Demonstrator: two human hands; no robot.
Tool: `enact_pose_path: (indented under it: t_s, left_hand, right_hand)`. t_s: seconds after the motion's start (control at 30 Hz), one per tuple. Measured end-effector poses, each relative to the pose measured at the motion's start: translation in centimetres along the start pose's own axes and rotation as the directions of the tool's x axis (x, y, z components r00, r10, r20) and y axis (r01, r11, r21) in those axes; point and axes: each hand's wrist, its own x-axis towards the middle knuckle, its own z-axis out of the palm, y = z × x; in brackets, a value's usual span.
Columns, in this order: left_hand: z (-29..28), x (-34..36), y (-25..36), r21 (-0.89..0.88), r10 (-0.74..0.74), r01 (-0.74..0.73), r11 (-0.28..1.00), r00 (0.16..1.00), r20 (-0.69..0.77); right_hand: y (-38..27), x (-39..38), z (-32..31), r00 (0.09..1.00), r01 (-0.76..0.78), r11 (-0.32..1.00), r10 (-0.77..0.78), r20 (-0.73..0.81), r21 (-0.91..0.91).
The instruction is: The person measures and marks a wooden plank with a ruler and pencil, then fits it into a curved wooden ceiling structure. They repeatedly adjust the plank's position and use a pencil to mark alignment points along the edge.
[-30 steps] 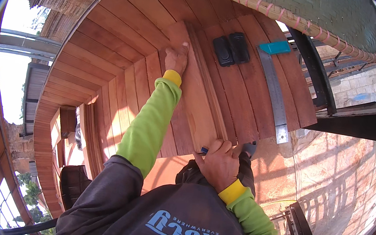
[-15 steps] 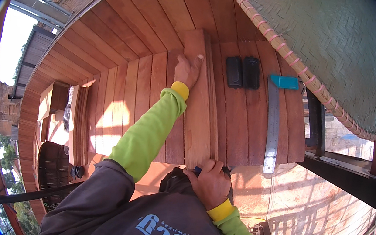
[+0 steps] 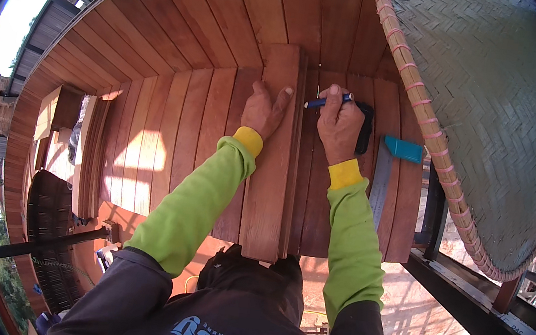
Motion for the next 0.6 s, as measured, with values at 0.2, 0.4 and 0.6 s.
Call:
enact_pose_path:
  t_s: [0.2,0.4,0.6]
  left_hand:
    - [-0.3,-0.2,0.1,0.047,-0.040,0.039,0.998,0.999,0.022]
    - [0.1,-0.2,-0.5,0.021,0.022,-0.021,1.000,0.999,-0.046]
    - [0.0,0.0,-0.2,0.074,-0.016,0.017,0.997,1.000,-0.013]
  right_hand:
    - [2.2,7.2,4.8,0.998,-0.051,0.971,0.055,-0.011,0.232]
    - [3.4,9.0,5.3,0.996,-0.084,0.969,0.077,0.037,0.233]
    - [3.7,10.2,5.5,0.990,-0.110,0.977,0.092,0.107,0.182]
